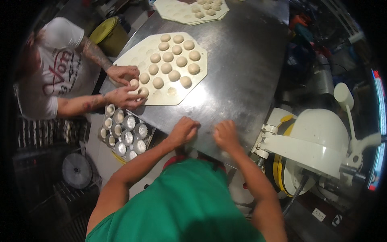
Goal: The person uses a dough dividing machine to portion dough, then places the portions onto a board and rolls them by hand into small buns before placing them into a tray of molds.
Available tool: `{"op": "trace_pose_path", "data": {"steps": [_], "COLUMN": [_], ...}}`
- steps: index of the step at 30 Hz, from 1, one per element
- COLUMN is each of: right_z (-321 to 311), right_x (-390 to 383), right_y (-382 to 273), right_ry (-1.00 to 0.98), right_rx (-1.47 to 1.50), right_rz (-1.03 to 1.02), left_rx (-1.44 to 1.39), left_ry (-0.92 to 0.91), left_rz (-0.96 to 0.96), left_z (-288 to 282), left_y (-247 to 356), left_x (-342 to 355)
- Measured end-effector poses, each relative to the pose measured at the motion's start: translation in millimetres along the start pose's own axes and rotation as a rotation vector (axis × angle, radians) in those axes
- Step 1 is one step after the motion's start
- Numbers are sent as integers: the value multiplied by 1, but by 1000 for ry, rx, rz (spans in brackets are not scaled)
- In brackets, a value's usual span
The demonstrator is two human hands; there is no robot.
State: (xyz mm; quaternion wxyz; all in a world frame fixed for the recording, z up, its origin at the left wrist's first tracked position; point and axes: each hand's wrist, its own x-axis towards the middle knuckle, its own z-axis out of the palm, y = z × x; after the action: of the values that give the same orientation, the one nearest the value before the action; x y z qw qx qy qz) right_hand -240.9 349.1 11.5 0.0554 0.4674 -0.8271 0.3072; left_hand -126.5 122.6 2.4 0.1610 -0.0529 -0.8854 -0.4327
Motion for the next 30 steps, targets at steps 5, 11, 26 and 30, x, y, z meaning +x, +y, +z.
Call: {"op": "trace_pose_path", "data": {"steps": [5, 11, 26, 30], "right_z": [-15, 27, 37, 17], "right_x": [28, 90, 85, 35], "right_y": [33, 12, 6, 3], "right_ry": [-10, 41, 92, 13], "right_rx": [-139, -1, -7, 43], "right_rz": [61, 121, 144, -79], "left_rx": [177, 184, 258, 119], "left_ry": [-57, 92, 177, 32], "left_rz": [-6, -65, -80, 8], "left_z": [-36, 6, 2, 2], "left_y": [-22, -6, -3, -2], "left_x": [16, 56, 45, 3]}}
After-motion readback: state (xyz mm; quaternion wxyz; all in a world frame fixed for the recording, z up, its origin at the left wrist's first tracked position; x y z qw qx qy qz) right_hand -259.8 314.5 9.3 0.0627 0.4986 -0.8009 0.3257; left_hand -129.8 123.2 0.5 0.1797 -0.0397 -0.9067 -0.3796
